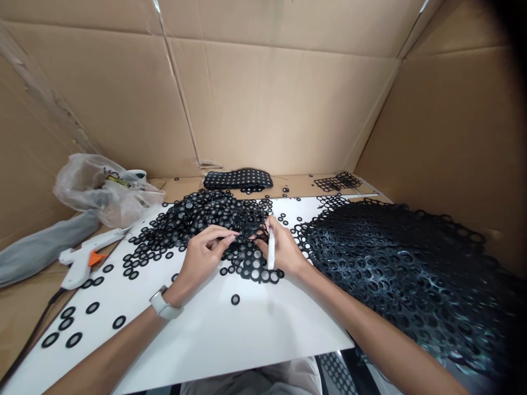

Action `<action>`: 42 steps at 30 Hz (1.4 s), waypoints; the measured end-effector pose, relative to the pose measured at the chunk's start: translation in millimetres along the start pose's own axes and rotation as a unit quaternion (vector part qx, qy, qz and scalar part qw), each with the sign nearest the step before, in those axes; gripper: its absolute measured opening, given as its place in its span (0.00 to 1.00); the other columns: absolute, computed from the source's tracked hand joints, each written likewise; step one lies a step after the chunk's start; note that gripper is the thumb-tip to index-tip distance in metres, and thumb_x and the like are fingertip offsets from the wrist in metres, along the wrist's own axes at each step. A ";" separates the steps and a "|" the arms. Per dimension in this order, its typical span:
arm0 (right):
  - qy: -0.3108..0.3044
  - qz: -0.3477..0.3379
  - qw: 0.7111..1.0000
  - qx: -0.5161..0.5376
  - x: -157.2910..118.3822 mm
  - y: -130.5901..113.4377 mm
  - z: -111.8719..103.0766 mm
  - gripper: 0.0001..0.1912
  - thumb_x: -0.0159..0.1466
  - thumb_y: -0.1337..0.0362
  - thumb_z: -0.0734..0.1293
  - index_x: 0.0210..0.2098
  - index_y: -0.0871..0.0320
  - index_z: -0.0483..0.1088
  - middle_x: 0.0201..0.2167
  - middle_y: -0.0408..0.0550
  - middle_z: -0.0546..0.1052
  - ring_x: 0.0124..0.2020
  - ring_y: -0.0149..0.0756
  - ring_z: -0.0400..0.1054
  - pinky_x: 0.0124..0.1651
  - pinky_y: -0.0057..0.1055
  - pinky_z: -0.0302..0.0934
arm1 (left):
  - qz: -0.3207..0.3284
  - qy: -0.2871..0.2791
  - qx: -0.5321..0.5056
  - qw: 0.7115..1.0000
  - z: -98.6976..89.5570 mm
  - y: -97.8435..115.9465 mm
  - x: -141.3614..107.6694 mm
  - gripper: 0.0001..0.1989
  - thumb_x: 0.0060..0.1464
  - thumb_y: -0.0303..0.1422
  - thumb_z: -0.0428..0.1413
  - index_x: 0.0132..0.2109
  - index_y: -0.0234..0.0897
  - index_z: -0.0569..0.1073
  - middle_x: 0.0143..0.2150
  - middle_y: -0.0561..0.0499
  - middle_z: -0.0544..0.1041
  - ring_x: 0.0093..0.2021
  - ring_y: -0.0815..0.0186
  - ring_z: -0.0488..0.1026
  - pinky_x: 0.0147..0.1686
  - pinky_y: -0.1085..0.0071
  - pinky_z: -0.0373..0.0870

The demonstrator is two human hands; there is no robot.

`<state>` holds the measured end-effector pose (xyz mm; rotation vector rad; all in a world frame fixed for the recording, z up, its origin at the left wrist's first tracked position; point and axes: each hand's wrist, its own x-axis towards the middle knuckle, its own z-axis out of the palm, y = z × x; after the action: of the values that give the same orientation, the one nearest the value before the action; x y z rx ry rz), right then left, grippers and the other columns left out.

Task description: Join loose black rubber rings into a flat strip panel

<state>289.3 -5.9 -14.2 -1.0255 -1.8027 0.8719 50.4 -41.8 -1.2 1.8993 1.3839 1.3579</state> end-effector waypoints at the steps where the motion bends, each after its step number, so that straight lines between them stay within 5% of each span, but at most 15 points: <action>1: 0.002 0.004 1.000 0.001 -0.1 0.3 -0.2 0.15 0.65 0.63 0.71 0.40 0.47 0.59 0.31 0.38 0.73 0.33 0.43 0.69 0.38 0.36 0.60 | 0.008 0.003 0.006 1.000 0.8 0.9 -0.5 0.11 0.70 0.42 0.64 0.45 0.45 0.91 0.45 0.46 0.87 0.32 0.64 0.75 0.28 0.68 0.67; 8: 0.056 0.041 0.997 0.036 7.6 12.9 -9.0 0.15 0.59 0.63 0.72 0.39 0.47 0.60 0.34 0.40 0.76 0.39 0.47 0.76 0.45 0.39 0.65 | 0.073 0.067 0.081 0.992 -14.8 -1.9 2.1 0.14 0.75 0.40 0.59 0.49 0.44 0.90 0.48 0.45 0.86 0.37 0.63 0.78 0.32 0.68 0.69; 11: 0.070 0.060 0.992 0.086 12.4 15.7 -10.0 0.19 0.60 0.58 0.74 0.40 0.47 0.59 0.39 0.44 0.81 0.45 0.50 0.80 0.51 0.45 0.71 | 0.089 0.026 0.127 0.988 -19.7 -7.2 3.0 0.13 0.73 0.38 0.60 0.52 0.47 0.90 0.50 0.47 0.87 0.40 0.62 0.81 0.34 0.68 0.72; 16: 0.056 0.091 0.979 0.171 12.2 8.1 -5.3 0.30 0.57 0.52 0.82 0.42 0.46 0.58 0.43 0.46 0.85 0.48 0.51 0.84 0.54 0.49 0.76 | 0.090 -0.030 0.175 0.980 -14.5 -7.7 -2.0 0.13 0.71 0.34 0.61 0.55 0.48 0.88 0.55 0.50 0.88 0.28 0.67 0.75 0.33 0.67 0.71; 26: 0.028 0.121 0.961 0.247 4.4 -10.5 -2.6 0.34 0.52 0.49 0.88 0.40 0.47 0.62 0.35 0.39 0.79 0.44 0.49 0.83 0.49 0.45 0.77 | 0.069 -0.055 0.073 0.993 3.6 3.9 -14.9 0.17 0.73 0.42 0.65 0.64 0.46 0.83 0.58 0.47 0.89 0.28 0.69 0.72 0.32 0.69 0.74; 35: -0.020 0.127 0.950 0.283 1.4 -12.8 -3.2 0.31 0.55 0.51 0.87 0.41 0.48 0.64 0.40 0.41 0.82 0.47 0.49 0.84 0.55 0.47 0.78 | -0.015 -0.063 -0.016 0.998 4.3 7.8 -11.6 0.19 0.70 0.45 0.68 0.61 0.43 0.85 0.47 0.47 0.91 0.20 0.70 0.74 0.21 0.71 0.71; 42: -0.044 0.143 0.944 0.293 2.4 -8.4 -0.7 0.39 0.47 0.51 0.91 0.41 0.47 0.62 0.39 0.41 0.80 0.49 0.49 0.84 0.53 0.48 0.82 | -0.005 -0.033 -0.013 0.999 4.6 1.3 -13.3 0.13 0.70 0.41 0.68 0.57 0.44 0.87 0.47 0.49 0.89 0.23 0.72 0.75 0.25 0.72 0.72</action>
<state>286.7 -7.2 -5.9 -0.8663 -1.3395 1.5403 54.8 -53.2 -8.2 1.8999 1.3362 1.2904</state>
